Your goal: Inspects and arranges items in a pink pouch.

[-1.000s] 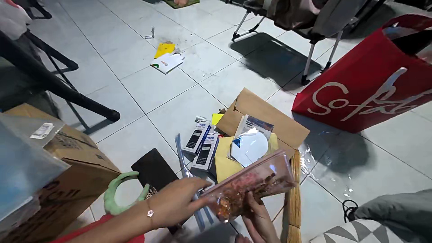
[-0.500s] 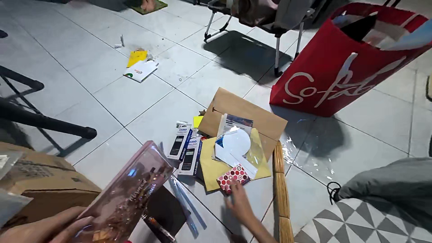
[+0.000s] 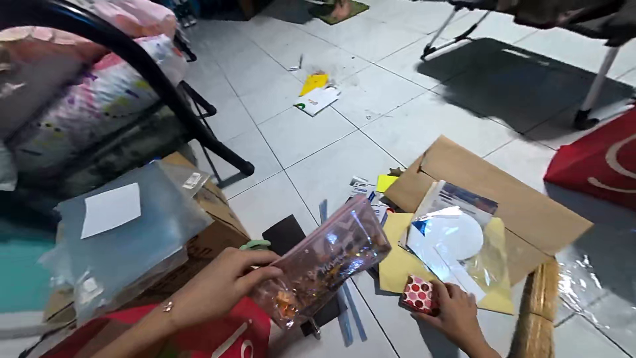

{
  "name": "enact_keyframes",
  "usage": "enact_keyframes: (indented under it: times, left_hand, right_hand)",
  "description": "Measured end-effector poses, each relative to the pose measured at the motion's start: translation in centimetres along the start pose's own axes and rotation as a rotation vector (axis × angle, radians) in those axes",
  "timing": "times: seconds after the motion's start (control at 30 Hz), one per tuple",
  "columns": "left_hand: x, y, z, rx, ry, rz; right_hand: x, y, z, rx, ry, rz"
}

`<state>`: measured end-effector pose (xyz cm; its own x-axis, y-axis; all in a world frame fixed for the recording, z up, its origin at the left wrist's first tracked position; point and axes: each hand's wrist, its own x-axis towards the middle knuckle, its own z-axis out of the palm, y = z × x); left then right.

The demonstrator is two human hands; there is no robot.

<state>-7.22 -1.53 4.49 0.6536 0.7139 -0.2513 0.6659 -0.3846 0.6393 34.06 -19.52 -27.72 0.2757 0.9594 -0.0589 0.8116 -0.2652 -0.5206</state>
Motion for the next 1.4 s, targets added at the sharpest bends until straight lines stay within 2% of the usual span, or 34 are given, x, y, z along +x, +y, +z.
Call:
enact_keyframes:
  times: [0.17,0.73,1.07,1.17,1.27,1.4]
  left_hand:
    - [0.1,0.9,0.0,0.003,-0.019,0.009]
    - [-0.1,1.0,-0.5,-0.305,-0.135,0.021]
    - [-0.2,0.7,0.2,-0.237,-0.119,0.098]
    - [-0.2,0.6,0.3,-0.200,-0.123,0.149]
    - [-0.2,0.5,0.5,-0.150,-0.103,0.198]
    - [-0.1,0.3,0.7,-0.152,-0.100,0.209]
  right_hand:
    - [-0.8,0.0,0.4,-0.011,0.113,-0.091]
    - [-0.9,-0.4,-0.2,-0.019,-0.015,0.003]
    - [-0.9,-1.6,-0.5,-0.059,-0.078,0.068]
    - [-0.9,-2.8,-0.8,-0.084,-0.098,0.087]
    - [-0.6,-5.4,-1.7,0.025,-0.018,-0.044]
    - [0.1,-13.4,-6.9,0.481,0.068,-0.135]
